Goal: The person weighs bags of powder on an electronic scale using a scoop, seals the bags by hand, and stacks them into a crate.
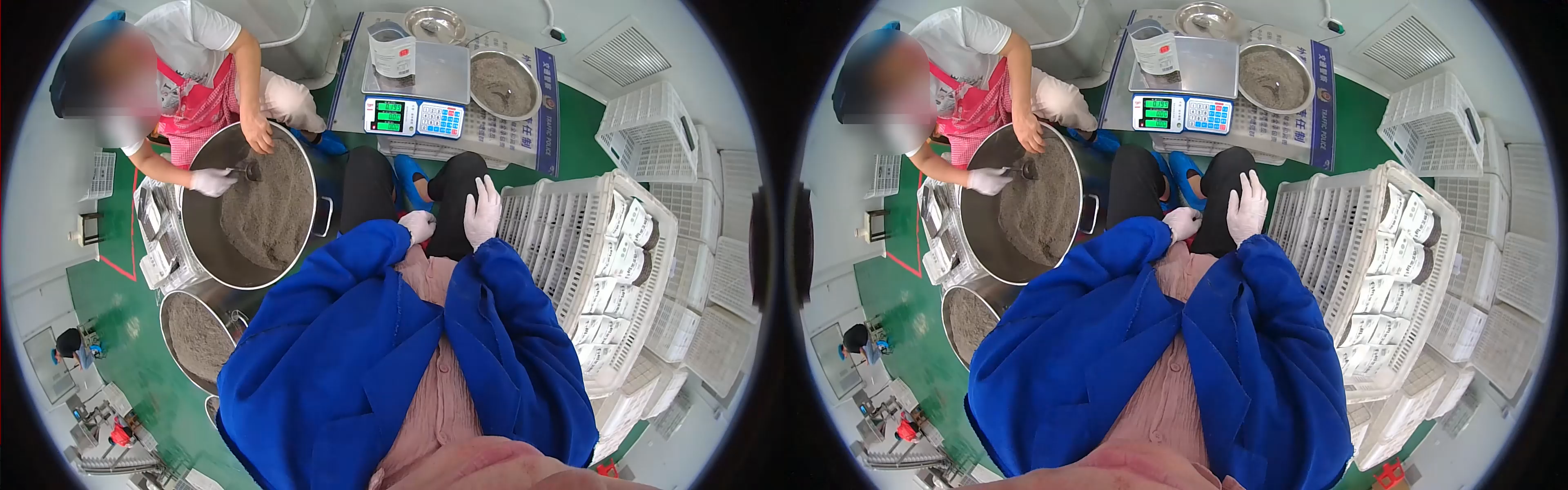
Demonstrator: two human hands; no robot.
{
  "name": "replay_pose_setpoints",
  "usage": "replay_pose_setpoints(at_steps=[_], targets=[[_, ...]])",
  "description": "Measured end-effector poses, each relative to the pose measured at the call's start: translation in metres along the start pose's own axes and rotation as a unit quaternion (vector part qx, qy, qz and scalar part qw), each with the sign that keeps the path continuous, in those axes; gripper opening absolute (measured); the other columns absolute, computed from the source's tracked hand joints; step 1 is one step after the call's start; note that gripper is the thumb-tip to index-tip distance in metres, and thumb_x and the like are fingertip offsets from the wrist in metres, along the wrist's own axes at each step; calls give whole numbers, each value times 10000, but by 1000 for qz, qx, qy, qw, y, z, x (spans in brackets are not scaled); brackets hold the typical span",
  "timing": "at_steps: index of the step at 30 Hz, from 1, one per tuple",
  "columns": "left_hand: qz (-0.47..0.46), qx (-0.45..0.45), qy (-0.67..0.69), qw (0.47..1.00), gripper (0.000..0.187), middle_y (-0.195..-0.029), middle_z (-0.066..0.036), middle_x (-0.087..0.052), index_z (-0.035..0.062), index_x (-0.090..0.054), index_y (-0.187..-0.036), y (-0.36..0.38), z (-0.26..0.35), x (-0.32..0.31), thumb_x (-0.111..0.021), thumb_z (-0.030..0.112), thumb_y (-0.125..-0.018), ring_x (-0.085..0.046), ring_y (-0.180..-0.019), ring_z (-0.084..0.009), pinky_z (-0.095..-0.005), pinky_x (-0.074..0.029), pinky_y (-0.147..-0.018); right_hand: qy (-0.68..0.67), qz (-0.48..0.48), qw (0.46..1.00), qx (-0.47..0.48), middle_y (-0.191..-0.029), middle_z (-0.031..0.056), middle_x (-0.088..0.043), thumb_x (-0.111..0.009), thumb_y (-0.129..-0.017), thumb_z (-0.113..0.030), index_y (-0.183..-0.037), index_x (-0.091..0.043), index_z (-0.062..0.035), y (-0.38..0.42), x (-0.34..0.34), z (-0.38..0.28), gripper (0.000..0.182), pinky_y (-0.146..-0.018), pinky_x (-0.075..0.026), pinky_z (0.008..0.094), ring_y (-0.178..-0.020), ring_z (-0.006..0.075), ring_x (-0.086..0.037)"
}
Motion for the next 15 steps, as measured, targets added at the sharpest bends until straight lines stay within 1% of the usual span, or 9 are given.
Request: replay_pose_setpoints(at_steps=[2, 5, 7, 9, 11, 13, 14, 15], targets=[[1, -5, 9, 1000, 328, -1081, -224, -720, 77, -764, -1094, -2, -1, -1, -614, 307, -914, -682, -1048, -398, -466, -535, -932, 8, -6, 1000, 0, -1473, 206, -504, -637, -961, -152, -1400, -541, -15, 0, -2, 1, 470, -1075, -411, 494, -1294, 404, -503], [1, -12, 19, 1000, 336, -1073, -232, -717, 62, -762, -1090, -2, -3, -4, -615, 307, -913, -681, -1047, -399, -462, -534, -933, -30, 19, 999, 8, -1476, 207, -501, -642, -960, -144, -1411, -532, -11, -8, 2, 5, 483, -1085, -409, 488, -1295, 407, -502], [5, -21, 24, 999, 329, -1066, -226, -722, 65, -765, -1084, -7, -2, -3, -603, 292, -910, -686, -1041, -394, -462, -537, -932, -15, 49, 998, 22, -1460, 217, -517, -639, -965, -150, -1406, -527, 6, -35, 11, 19, 481, -1103, -402, 489, -1307, 409, -499], [6, -28, 26, 999, 316, -1059, -215, -731, 78, -768, -1079, -10, -9, -10, -586, 270, -907, -693, -1032, -389, -467, -542, -928, 0, 67, 998, -1, -1424, 232, -550, -624, -979, -170, -1407, -526, 8, -78, 20, 46, 474, -1095, -416, 482, -1293, 412, -523], [5, -26, 34, 999, 320, -1059, -213, -732, 73, -767, -1080, -10, -9, -10, -586, 271, -906, -696, -1027, -387, -465, -544, -927, 17, 77, 997, -26, -1353, 247, -601, -613, -990, -204, -1415, -519, 11, -125, 19, 80, 485, -1072, -441, 464, -1247, 409, -566], [9, -20, 40, 999, 321, -1061, -211, -732, 75, -767, -1082, -11, -7, -8, -584, 271, -907, -696, -1028, -384, -464, -544, -928, 30, 56, 996, -59, -1236, 221, -675, -618, -989, -238, -1435, -502, 18, -173, 17, 104, 527, -1013, -485, 454, -1159, 381, -630], [1, -12, 48, 999, 327, -1067, -211, -732, 73, -766, -1092, -10, -4, -6, -583, 269, -905, -698, -1028, -381, -461, -545, -930, -30, 33, 991, -123, -1101, 147, -737, -634, -979, -264, -1465, -484, -2, -193, 14, 114, 573, -940, -523, 442, -1038, 333, -688], [2, -11, 58, 998, 328, -1069, -211, -732, 70, -765, -1095, -12, -5, -8, -584, 267, -904, -698, -1029, -380, -461, -545, -930, -1, -13, 983, -185, -1015, 89, -757, -638, -974, -290, -1488, -474, -31, -209, 14, 115, 599, -884, -544, 432, -942, 305, -716]])
Point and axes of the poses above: each hand's wrist, its own y-axis away from the middle knuckle, its own x-axis out of the back of the hand, z = x × y, the point moved 7 cm from there along -y, towards the middle knuckle
